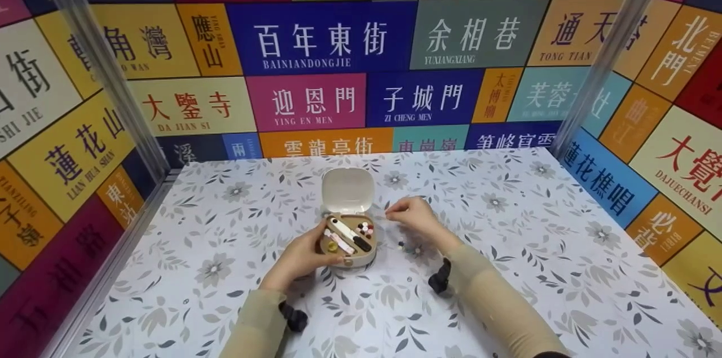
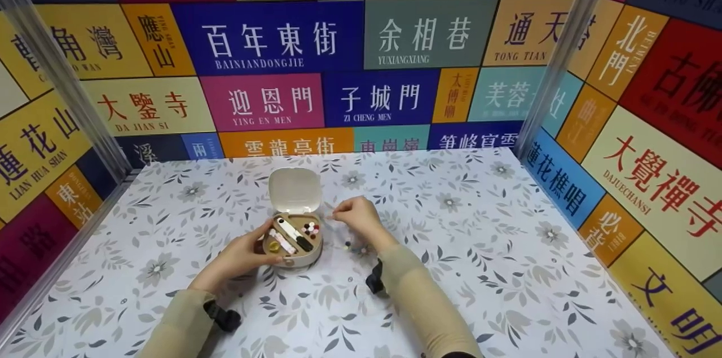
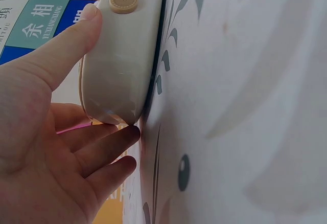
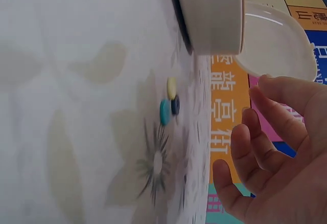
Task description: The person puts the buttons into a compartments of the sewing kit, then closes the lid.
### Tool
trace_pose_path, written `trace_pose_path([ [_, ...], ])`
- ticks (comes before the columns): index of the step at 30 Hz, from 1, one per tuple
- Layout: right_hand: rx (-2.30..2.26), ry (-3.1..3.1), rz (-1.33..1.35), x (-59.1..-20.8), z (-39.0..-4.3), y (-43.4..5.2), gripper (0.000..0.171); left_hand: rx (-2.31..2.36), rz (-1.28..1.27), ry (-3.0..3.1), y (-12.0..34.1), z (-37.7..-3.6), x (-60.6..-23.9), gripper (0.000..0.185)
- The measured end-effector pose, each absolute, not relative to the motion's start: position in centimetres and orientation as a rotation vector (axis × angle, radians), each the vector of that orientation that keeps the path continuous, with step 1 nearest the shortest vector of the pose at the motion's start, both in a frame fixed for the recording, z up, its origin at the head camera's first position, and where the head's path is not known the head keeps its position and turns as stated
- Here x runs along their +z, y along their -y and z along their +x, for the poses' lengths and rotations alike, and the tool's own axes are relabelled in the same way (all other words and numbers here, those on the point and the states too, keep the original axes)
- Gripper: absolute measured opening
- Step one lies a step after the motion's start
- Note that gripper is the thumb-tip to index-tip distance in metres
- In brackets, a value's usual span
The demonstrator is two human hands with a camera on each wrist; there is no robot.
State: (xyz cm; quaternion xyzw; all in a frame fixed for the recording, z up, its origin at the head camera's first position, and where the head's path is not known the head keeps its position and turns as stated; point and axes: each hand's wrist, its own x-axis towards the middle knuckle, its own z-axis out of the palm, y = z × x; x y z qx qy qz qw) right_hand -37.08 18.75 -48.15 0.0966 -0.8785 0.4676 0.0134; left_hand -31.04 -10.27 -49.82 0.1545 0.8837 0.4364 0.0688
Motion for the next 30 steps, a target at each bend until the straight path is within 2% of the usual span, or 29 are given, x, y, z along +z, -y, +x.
trace_pose_path([
  [15, 1.552, 2.919, 0.131, -49.3, -36.3, -21.8, 0.021, 1.343, 0.428, -2.630, 10.1, -30.9, -49.8, 0.107],
  [23, 1.607, 3.008, 0.256, -49.5, -35.9, -22.3, 0.032, 1.329, 0.421, -2.635, 10.1, -30.8, -49.8, 0.107],
  [30, 1.609, 3.007, 0.364, -49.9, -35.9, -22.3, 0.031, 1.302, 0.462, -2.679, 10.2, -31.0, -49.9, 0.105],
])
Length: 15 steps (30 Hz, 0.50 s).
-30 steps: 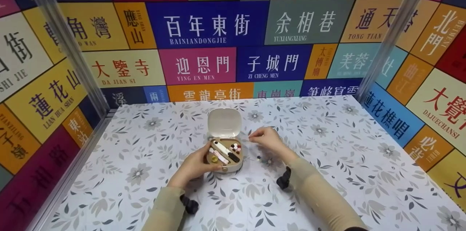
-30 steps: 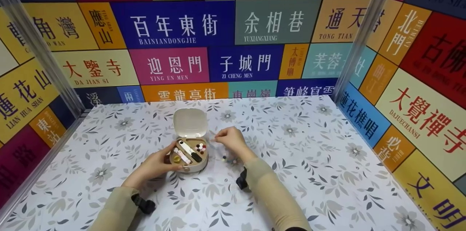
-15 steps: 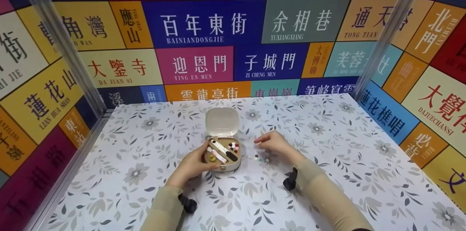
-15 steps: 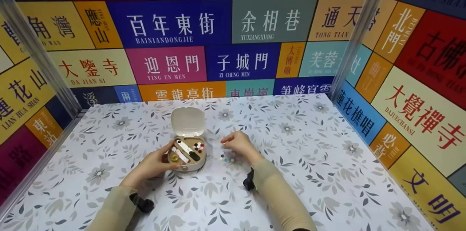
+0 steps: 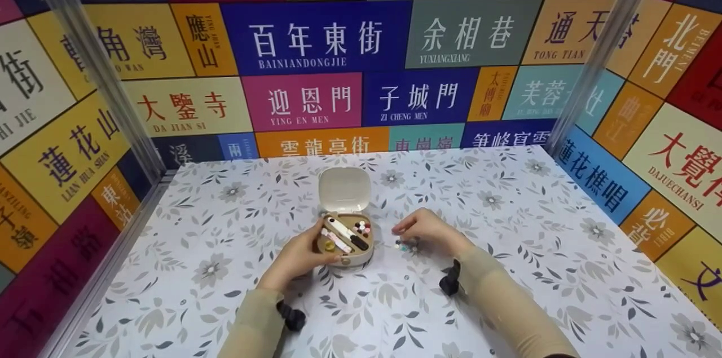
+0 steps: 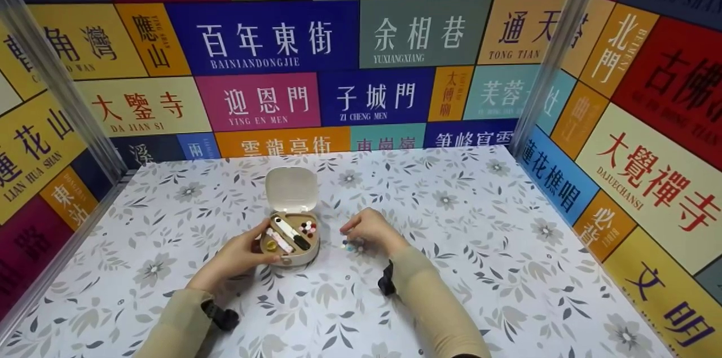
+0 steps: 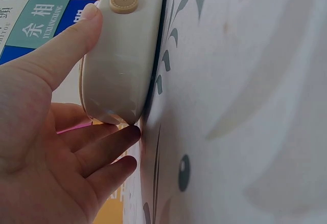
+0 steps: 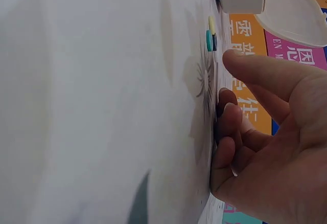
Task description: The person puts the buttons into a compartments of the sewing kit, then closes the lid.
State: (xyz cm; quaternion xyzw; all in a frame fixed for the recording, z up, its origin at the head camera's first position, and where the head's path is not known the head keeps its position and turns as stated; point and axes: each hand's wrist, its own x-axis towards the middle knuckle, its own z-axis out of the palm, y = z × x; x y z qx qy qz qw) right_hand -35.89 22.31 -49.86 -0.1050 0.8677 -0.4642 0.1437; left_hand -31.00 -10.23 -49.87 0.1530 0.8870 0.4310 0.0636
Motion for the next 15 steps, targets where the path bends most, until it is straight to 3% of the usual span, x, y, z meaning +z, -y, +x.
trace_pose_path([
  [15, -1.230, -2.584, -0.323, -49.82, -35.88, -22.06, 0.021, 1.309, 0.456, -2.675, 10.20, -30.84, -49.62, 0.105],
])
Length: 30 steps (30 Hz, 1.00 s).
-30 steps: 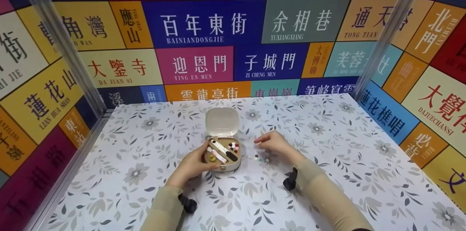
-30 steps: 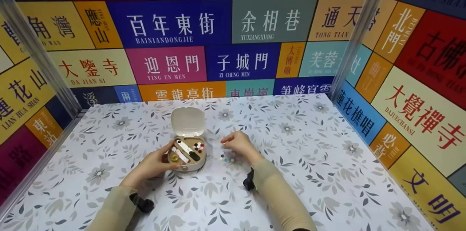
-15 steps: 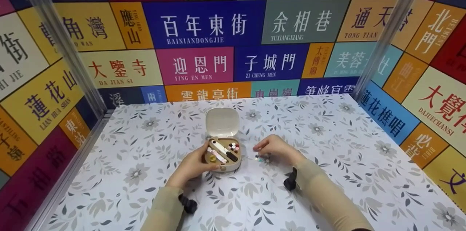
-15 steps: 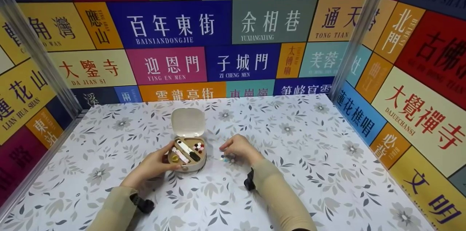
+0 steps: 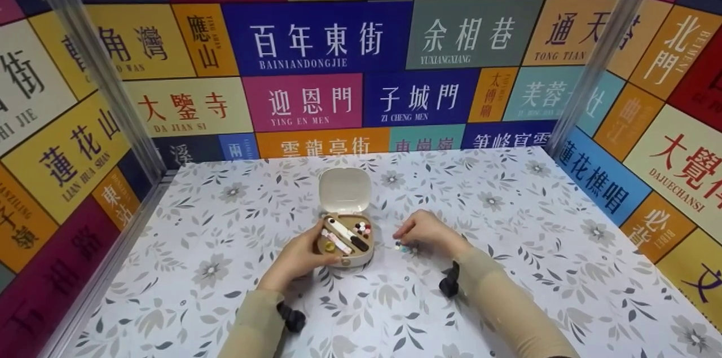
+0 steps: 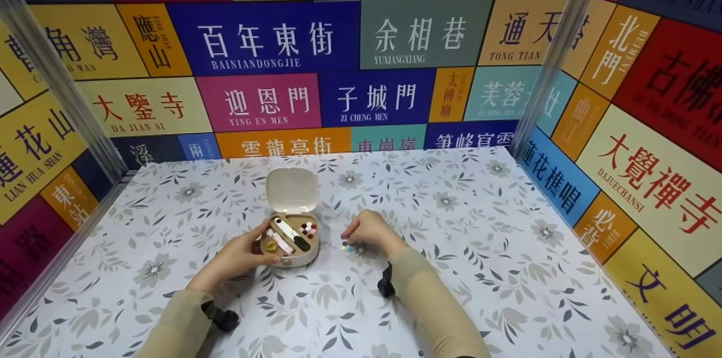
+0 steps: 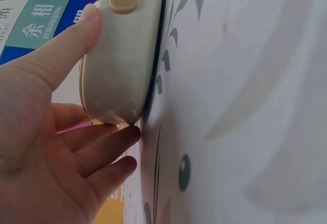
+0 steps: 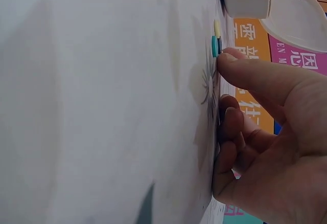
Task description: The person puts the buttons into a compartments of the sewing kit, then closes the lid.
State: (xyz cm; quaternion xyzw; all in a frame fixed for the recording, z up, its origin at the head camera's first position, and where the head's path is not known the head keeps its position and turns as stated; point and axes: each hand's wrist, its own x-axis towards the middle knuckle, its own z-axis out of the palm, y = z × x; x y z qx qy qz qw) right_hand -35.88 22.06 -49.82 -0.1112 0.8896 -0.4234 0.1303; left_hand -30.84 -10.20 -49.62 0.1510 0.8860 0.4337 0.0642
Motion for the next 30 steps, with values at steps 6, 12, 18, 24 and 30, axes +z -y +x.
trace_pose_path([
  [6, -1.227, -2.586, -0.324, -49.8, -36.0, -22.2, 0.017, 1.308, 0.461, -2.681, 10.2, -30.9, -49.7, 0.106],
  [12, -1.230, -2.592, -0.374, -49.9, -36.1, -22.5, 0.012, 1.307, 0.455, -2.680, 10.1, -30.9, -49.9, 0.106],
  [18, -1.260, -2.581, -0.380, -49.8, -36.1, -22.7, 0.004, 1.361, 0.437, -2.630, 10.2, -30.9, -50.0, 0.106],
  [24, -1.300, -2.557, -0.255, -49.8, -36.1, -22.9, 0.006, 1.378, 0.444, -2.634, 10.2, -30.9, -50.1, 0.106],
  [30, -1.394, -2.531, -0.204, -49.9, -36.6, -23.7, 0.009, 1.361, 0.443, -2.652, 10.1, -31.0, -50.1, 0.107],
])
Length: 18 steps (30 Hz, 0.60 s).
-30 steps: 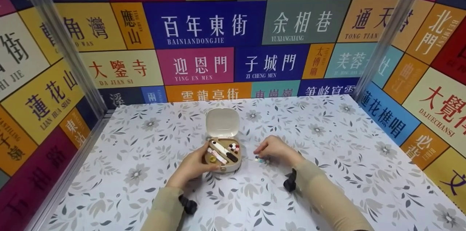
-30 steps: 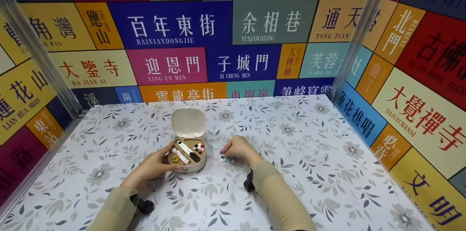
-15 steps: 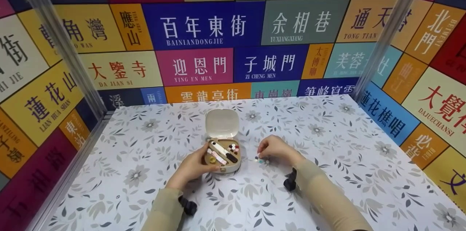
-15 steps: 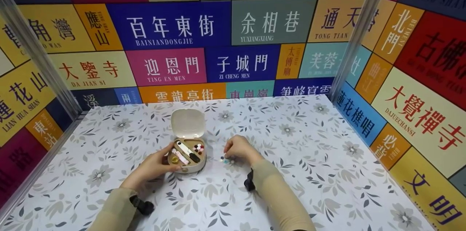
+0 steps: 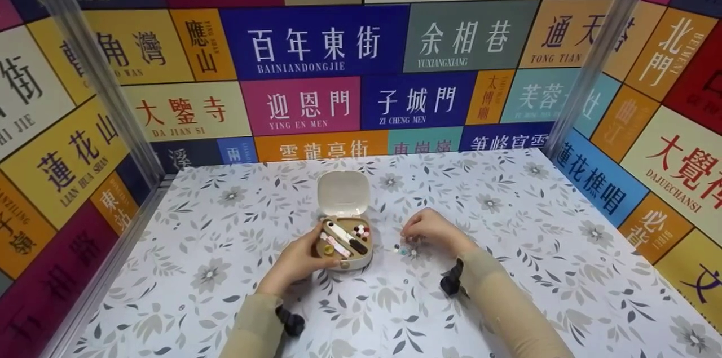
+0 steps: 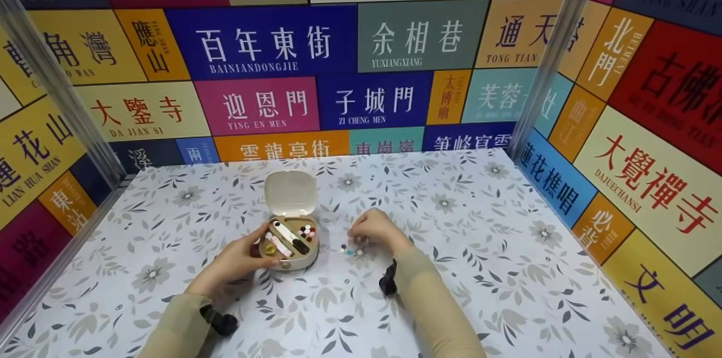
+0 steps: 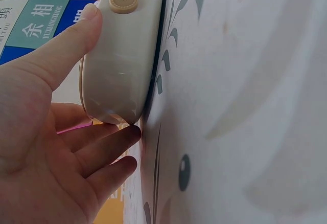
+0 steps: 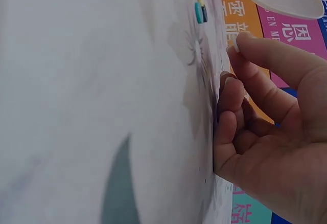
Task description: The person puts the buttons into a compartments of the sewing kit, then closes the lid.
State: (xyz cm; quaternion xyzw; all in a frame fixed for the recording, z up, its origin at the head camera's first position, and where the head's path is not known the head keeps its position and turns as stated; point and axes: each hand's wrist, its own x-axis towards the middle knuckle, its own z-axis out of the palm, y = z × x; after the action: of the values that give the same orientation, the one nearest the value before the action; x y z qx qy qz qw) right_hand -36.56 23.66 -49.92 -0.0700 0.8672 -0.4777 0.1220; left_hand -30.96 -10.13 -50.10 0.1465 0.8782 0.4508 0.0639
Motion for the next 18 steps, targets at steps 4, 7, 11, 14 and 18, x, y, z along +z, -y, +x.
trace_pose_path([
  [4, -1.483, -2.467, -0.147, -49.93, -36.75, -23.86, 0.011, 1.333, 0.438, -2.664, 10.22, -30.90, -50.13, 0.107],
  [7, -1.508, -2.443, -0.101, -49.86, -36.89, -23.89, 0.012, 1.323, 0.430, -2.664, 10.26, -30.87, -50.15, 0.106],
  [11, -1.522, -2.432, -0.062, -49.75, -36.99, -23.92, 0.013, 1.320, 0.423, -2.665, 10.21, -30.97, -50.14, 0.106],
  [14, -1.558, -2.401, -0.044, -49.74, -36.94, -23.94, 0.014, 1.317, 0.430, -2.664, 10.13, -31.02, -50.07, 0.106],
  [18, -1.589, -2.379, -0.046, -49.75, -36.97, -23.94, 0.014, 1.332, 0.437, -2.647, 10.12, -31.08, -49.96, 0.105],
])
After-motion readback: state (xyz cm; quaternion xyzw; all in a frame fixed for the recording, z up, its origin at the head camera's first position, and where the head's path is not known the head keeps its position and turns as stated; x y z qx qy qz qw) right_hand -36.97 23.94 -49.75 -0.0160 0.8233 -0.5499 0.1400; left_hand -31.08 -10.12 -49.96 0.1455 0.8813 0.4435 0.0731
